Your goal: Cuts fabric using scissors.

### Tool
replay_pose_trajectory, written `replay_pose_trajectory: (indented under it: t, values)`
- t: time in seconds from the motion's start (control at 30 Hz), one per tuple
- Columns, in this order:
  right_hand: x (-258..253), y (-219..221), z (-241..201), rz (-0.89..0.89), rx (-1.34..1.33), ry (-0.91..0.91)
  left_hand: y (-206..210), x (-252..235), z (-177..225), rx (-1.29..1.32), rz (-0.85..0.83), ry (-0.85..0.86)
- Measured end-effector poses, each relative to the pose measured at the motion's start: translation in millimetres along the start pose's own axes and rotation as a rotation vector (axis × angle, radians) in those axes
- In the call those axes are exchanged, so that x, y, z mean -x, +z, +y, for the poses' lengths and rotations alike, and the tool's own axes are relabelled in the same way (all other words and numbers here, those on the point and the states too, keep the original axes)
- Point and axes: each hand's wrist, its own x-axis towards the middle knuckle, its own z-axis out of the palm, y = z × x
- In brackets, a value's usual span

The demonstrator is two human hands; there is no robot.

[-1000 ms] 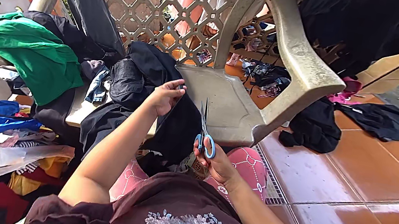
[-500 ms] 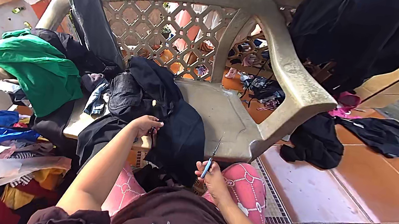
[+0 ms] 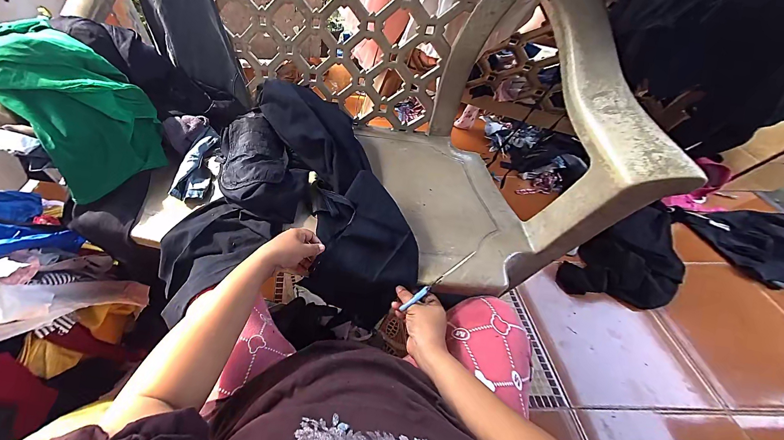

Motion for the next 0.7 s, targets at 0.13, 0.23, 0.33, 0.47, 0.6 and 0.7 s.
replay_pose_trajectory:
  t: [0.13, 0.23, 0.33, 0.47, 0.6, 0.7]
  values:
    - [4, -2, -40, 0.059, -0.017, -0.308, 8, -7, 14, -0.03, 0.065, 0.021]
    - [-11, -8, -95, 0.054, 0.101, -0.471, 24, -24, 34, 0.1, 0.137, 0.057]
    - [-39, -19, -143, 0.132, 0.165, -0.629, 40, -47, 54, 0.393, 0.177, 0.105]
    - [-74, -43, -176, 0.212, 0.365, -0.609, 57, -71, 73, 0.677, 0.181, 0.181]
    - [-85, -60, -149, 0.262, 0.531, -0.48, 67, -83, 82, 0.721, 0.175, 0.17]
    - [-71, -50, -116, 0.165, 0.396, -0.563, 70, -96, 88, 0.734, 0.197, 0.131]
